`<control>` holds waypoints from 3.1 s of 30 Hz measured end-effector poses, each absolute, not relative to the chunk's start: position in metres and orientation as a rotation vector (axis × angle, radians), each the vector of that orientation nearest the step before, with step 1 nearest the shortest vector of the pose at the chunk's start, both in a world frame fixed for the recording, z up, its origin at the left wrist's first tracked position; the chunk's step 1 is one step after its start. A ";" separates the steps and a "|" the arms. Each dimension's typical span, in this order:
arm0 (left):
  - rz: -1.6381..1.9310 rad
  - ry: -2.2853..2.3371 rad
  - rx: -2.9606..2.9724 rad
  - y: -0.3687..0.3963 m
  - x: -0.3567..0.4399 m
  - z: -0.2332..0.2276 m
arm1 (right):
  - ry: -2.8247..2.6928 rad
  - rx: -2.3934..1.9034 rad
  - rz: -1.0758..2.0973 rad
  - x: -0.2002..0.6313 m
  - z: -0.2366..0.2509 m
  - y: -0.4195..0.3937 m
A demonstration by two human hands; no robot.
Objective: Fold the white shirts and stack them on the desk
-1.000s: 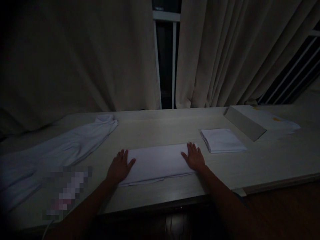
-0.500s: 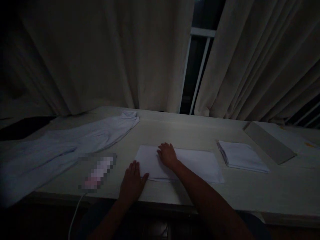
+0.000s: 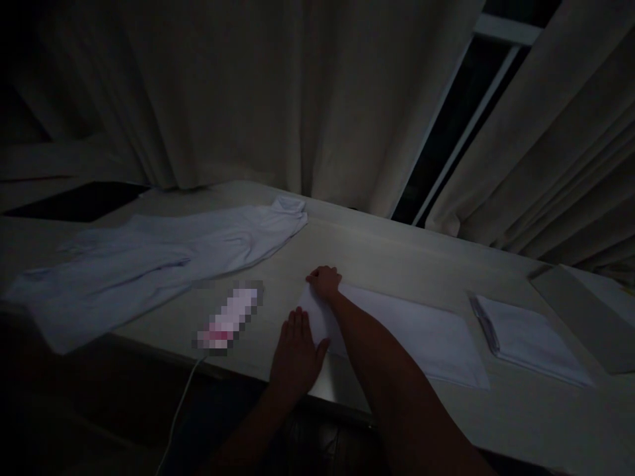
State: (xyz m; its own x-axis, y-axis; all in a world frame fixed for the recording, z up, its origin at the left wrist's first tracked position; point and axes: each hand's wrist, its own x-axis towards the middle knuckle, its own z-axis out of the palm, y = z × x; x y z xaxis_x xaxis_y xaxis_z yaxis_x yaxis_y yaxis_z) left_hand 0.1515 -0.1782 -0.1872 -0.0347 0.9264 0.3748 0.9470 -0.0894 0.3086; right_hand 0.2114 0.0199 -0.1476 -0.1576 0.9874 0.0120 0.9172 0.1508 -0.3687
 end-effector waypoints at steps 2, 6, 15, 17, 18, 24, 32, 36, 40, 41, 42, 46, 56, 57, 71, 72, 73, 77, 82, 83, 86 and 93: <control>-0.786 -2.111 -2.163 -0.178 0.152 -0.188 | -2.148 -1.848 0.432 0.213 -0.151 0.021; -0.815 -2.119 -2.182 -0.177 0.152 -0.189 | -2.118 -1.808 0.426 0.213 -0.150 0.019; -0.745 -2.079 -2.179 -0.181 0.151 -0.182 | -2.257 -1.510 0.193 0.236 -0.128 -0.038; -0.702 -2.052 -2.191 -0.180 0.151 -0.181 | -2.334 -1.412 0.105 0.260 -0.130 -0.070; -0.678 -2.045 -2.189 -0.179 0.152 -0.181 | -2.357 -1.400 0.067 0.276 -0.132 -0.086; -0.525 -2.055 -2.163 -0.177 0.152 -0.176 | -2.121 -1.800 -0.117 0.402 -0.153 -0.173; -0.443 -1.644 -2.466 -0.178 0.202 -0.145 | -1.427 -2.308 -0.228 0.526 -0.151 -0.221; -0.394 -1.844 -2.313 -0.158 0.211 -0.146 | -1.164 -2.555 -0.159 0.570 -0.150 -0.222; -0.292 -1.865 -2.274 -0.148 0.192 -0.161 | -1.207 -2.557 0.073 0.597 -0.159 -0.222; -0.276 -1.861 -2.277 -0.148 0.188 -0.164 | -1.216 -2.530 0.077 0.600 -0.162 -0.223; -0.262 -1.861 -2.280 -0.148 0.185 -0.167 | -1.216 -2.506 0.065 0.602 -0.165 -0.224; -0.219 -1.879 -2.275 -0.151 0.186 -0.168 | -1.200 -2.473 0.043 0.602 -0.169 -0.226; -0.192 -1.692 -2.359 -0.137 0.228 -0.151 | -1.133 -2.356 -0.005 0.598 -0.165 -0.228; -0.176 -1.558 -2.472 -0.133 0.250 -0.144 | -1.119 -2.337 -0.008 0.599 -0.165 -0.228; -0.048 -0.848 -2.975 -0.061 0.538 -0.158 | -1.096 -2.202 0.077 0.612 -0.163 -0.230; -0.066 -0.866 -2.959 -0.060 0.538 -0.163 | -1.100 -2.214 0.096 0.613 -0.164 -0.230; -0.082 -0.879 -2.945 -0.060 0.537 -0.167 | -1.099 -2.225 0.114 0.614 -0.164 -0.229; -0.091 -0.890 -2.923 -0.061 0.536 -0.174 | -1.080 -2.242 0.159 0.616 -0.166 -0.225; -0.071 -0.905 -2.915 -0.060 0.537 -0.172 | -1.113 -2.243 0.193 0.618 -0.167 -0.225; -0.070 -0.908 -2.915 -0.060 0.536 -0.171 | -1.115 -2.245 0.197 0.618 -0.167 -0.225; -0.070 -0.902 -2.922 -0.061 0.536 -0.170 | -1.115 -2.262 0.204 0.617 -0.167 -0.225; -0.053 -0.906 -2.933 -0.060 0.534 -0.159 | -1.098 -2.312 0.123 0.612 -0.162 -0.227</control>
